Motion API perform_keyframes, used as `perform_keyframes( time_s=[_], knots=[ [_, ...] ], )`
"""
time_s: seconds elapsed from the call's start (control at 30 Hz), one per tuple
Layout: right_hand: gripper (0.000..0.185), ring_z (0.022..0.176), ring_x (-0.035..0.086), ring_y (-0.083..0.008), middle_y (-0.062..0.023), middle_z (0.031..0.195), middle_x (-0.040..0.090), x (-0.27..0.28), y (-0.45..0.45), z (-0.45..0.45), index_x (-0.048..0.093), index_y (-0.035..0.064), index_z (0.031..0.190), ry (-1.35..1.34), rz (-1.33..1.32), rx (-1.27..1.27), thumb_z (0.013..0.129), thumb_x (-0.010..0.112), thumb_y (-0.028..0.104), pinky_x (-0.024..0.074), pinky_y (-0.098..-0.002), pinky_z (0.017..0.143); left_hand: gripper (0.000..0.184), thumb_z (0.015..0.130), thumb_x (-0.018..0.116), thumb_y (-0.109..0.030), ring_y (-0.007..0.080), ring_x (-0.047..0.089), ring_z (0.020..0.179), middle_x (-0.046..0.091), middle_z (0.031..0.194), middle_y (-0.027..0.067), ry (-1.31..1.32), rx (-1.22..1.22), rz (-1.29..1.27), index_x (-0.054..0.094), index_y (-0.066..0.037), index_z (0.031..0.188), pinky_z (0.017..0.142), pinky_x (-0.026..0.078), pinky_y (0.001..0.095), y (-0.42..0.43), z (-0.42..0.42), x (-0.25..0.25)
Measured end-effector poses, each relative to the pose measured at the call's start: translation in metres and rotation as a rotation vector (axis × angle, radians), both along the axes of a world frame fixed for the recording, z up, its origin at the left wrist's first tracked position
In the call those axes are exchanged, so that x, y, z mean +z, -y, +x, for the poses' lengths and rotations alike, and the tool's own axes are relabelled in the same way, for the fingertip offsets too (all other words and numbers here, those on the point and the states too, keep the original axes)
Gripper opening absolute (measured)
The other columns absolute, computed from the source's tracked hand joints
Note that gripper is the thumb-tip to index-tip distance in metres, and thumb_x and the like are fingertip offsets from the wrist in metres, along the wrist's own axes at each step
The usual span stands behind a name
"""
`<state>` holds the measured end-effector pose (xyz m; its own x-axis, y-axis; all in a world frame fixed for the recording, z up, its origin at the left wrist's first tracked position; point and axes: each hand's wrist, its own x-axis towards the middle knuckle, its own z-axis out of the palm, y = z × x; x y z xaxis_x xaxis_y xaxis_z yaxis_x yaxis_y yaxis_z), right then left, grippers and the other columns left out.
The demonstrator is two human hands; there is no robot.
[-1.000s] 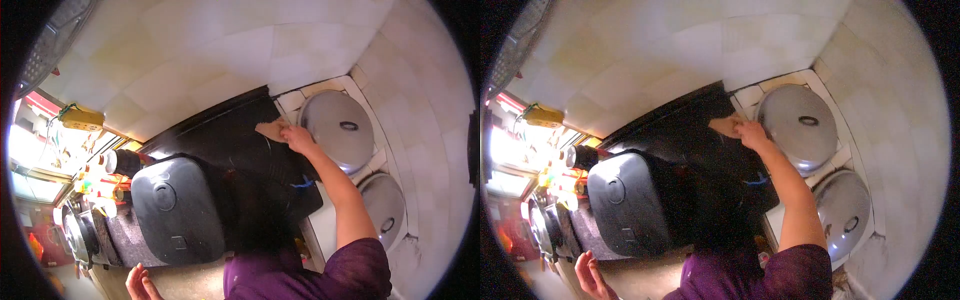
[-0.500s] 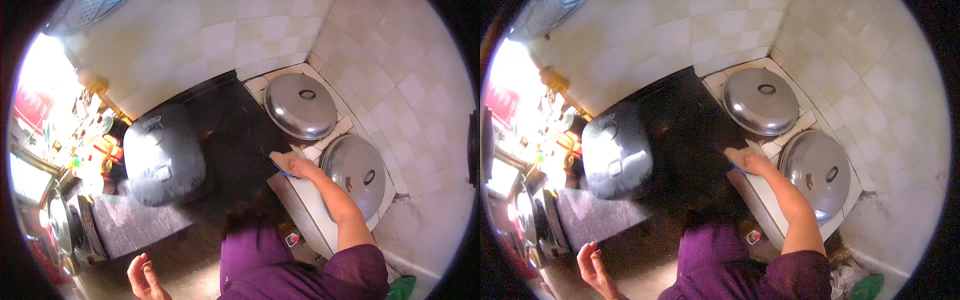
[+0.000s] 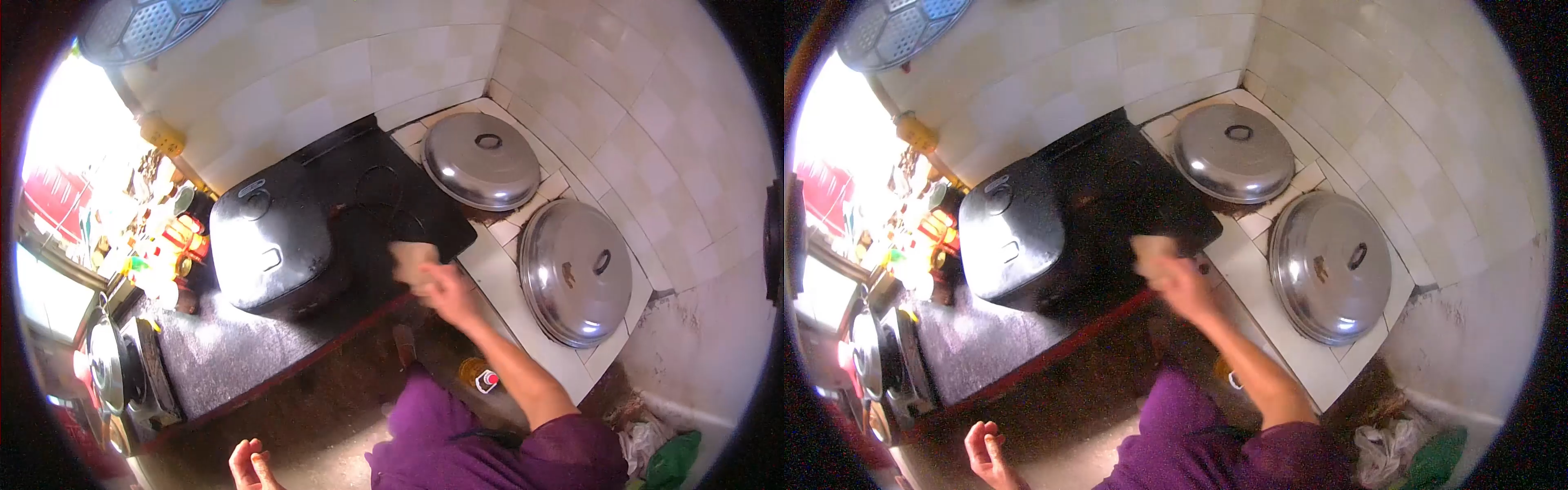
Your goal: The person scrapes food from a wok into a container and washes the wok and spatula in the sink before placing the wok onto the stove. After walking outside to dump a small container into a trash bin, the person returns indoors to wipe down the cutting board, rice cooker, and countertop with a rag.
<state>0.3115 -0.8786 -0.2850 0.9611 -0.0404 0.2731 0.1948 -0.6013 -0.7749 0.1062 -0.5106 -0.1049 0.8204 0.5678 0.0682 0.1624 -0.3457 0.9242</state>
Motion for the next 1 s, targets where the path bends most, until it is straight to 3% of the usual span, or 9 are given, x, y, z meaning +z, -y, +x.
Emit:
perform_keyframes(
  time_s=[0.1,0.13,0.27,0.37,0.5,0.53,0.83,0.93,1.0],
  knots=[
    [0.038,0.105,0.055,-0.0323,-0.0161,0.113,0.058,-0.088,-0.072,0.038,0.057,0.0030,0.119,0.124,-0.298,0.148,0.082,0.059,0.011,0.0459,-0.0405,0.089,0.022,0.093,0.056,-0.002,0.0196,0.063,0.097,0.065,0.107,0.0134,-0.017,0.002,-0.059,0.060,0.001,0.115,0.083,0.053,0.0311,0.016,0.017,-0.004],
    [0.038,0.107,0.055,-0.0324,-0.0160,0.113,0.058,-0.080,-0.086,0.049,0.058,0.0036,0.119,0.203,-0.501,0.157,0.082,0.059,0.014,0.0463,-0.0408,0.087,0.022,0.093,0.056,-0.002,0.0194,0.063,0.096,0.066,0.106,0.0133,-0.025,0.010,-0.057,0.060,0.001,0.115,0.083,0.053,0.0308,0.020,0.025,-0.004],
    [0.044,0.116,0.051,-0.0323,-0.0157,0.124,0.055,0.017,-0.083,0.118,0.053,0.0058,0.125,-0.348,-0.595,0.129,0.086,0.054,0.026,0.0456,-0.0428,0.088,0.022,0.094,0.056,-0.004,0.0179,0.063,0.094,0.066,0.106,0.0122,-0.053,0.004,-0.042,0.060,0.000,0.115,0.083,0.053,0.0298,0.027,0.052,-0.008],
    [0.044,0.121,0.048,-0.0324,-0.0137,0.135,0.048,-0.109,-0.065,0.215,0.050,0.0097,0.127,-0.146,-0.739,0.007,0.088,0.051,0.031,0.0436,-0.0444,0.092,0.023,0.094,0.056,-0.005,0.0161,0.063,0.095,0.066,0.106,0.0110,-0.089,-0.044,-0.049,0.060,-0.001,0.116,0.082,0.053,0.0278,0.032,0.080,-0.016],
    [0.048,0.126,0.043,-0.0320,-0.0091,0.138,0.044,-0.100,-0.042,0.272,0.048,0.0136,0.130,-0.171,-0.829,0.038,0.084,0.057,0.021,0.0410,-0.0457,0.096,0.032,0.092,0.058,-0.002,0.0135,0.062,0.091,0.063,0.112,0.0117,-0.114,-0.071,-0.152,0.055,-0.002,0.123,0.080,0.050,0.0238,0.043,0.108,-0.025],
    [0.051,0.126,0.042,-0.0322,-0.0092,0.137,0.044,-0.106,-0.038,0.266,0.047,0.0133,0.132,-0.162,-0.781,0.042,0.082,0.058,0.018,0.0406,-0.0457,0.097,0.020,0.094,0.058,-0.009,0.0152,0.062,0.094,0.064,0.106,0.0091,-0.110,-0.059,-0.055,0.059,0.001,0.112,0.077,0.050,0.0284,0.048,0.115,-0.026],
    [0.054,0.119,0.045,-0.0347,-0.0151,0.130,0.047,-0.130,-0.071,0.067,0.055,0.0030,0.126,-0.102,-0.657,0.000,0.072,0.063,0.005,0.0407,-0.0473,0.093,0.019,0.093,0.057,-0.005,0.0166,0.061,0.100,0.063,0.106,0.0091,-0.088,-0.069,-0.224,0.060,0.001,0.110,0.083,0.050,0.0271,0.032,0.076,-0.033],
    [0.041,0.108,0.053,-0.0335,-0.0144,0.113,0.060,-0.129,-0.145,0.000,0.065,0.0026,0.112,-0.065,-0.578,0.467,0.071,0.064,0.004,0.0437,-0.0450,0.090,0.018,0.092,0.058,-0.004,0.0160,0.061,0.099,0.064,0.105,0.0089,-0.070,-0.093,-0.255,0.060,0.001,0.109,0.085,0.048,0.0270,0.028,0.049,-0.037],
    [0.030,0.100,0.059,-0.0340,-0.0151,0.103,0.064,-0.090,-0.181,-0.016,0.068,0.0046,0.104,-0.361,0.060,0.432,0.075,0.060,0.004,0.0475,-0.0412,0.088,0.018,0.092,0.058,-0.004,0.0155,0.061,0.099,0.064,0.104,0.0087,-0.062,-0.100,-0.237,0.060,0.001,0.109,0.086,0.048,0.0271,0.021,0.028,-0.032]
  ],
)
